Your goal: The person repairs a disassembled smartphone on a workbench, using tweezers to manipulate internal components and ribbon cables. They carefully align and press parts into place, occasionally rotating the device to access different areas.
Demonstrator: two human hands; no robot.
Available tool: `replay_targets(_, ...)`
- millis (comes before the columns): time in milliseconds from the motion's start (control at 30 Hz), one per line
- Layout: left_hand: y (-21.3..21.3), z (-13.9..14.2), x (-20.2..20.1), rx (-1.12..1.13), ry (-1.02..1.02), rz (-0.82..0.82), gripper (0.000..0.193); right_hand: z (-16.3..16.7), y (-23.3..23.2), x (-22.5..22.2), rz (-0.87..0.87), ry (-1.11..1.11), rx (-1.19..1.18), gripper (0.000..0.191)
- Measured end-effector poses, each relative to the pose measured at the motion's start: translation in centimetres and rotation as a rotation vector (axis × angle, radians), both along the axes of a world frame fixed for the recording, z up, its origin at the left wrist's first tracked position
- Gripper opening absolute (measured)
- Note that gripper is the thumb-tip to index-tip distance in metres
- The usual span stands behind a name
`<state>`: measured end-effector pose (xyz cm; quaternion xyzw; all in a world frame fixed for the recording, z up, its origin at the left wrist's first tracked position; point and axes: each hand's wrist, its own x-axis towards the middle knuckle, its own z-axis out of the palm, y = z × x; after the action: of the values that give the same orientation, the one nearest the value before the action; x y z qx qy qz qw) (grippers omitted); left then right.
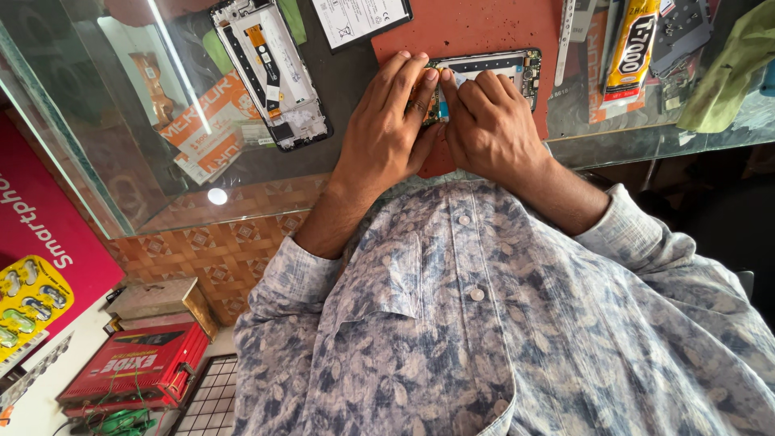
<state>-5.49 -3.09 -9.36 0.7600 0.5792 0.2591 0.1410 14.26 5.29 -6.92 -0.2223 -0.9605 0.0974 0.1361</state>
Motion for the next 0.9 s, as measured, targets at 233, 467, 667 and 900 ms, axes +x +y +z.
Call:
replay_targets(233, 0.0, -0.3, 0.0, 0.000, 0.044, -0.015, 0.062, -0.3, 1.2, 0.1, 0.088, -0.015, 0.094, 0.055)
replay_targets(467, 0.1, -0.5, 0.3, 0.010, 0.088, -0.006, 0.065, 0.5, 2.0, -0.1, 0.154, -0.023, 0.149, 0.048)
replay_targets(667, 0.2, -0.7, 0.2, 0.030, 0.098, -0.013, 0.066, 1.3, 3.2, -0.3, 0.255, -0.075, 0.277, 0.037)
replay_targets(900, 0.4, -0.6, -0.1, 0.032, 0.061, -0.025, 0.069, 1.4, 3.6, 0.0, 0.290, -0.069, 0.292, 0.036)
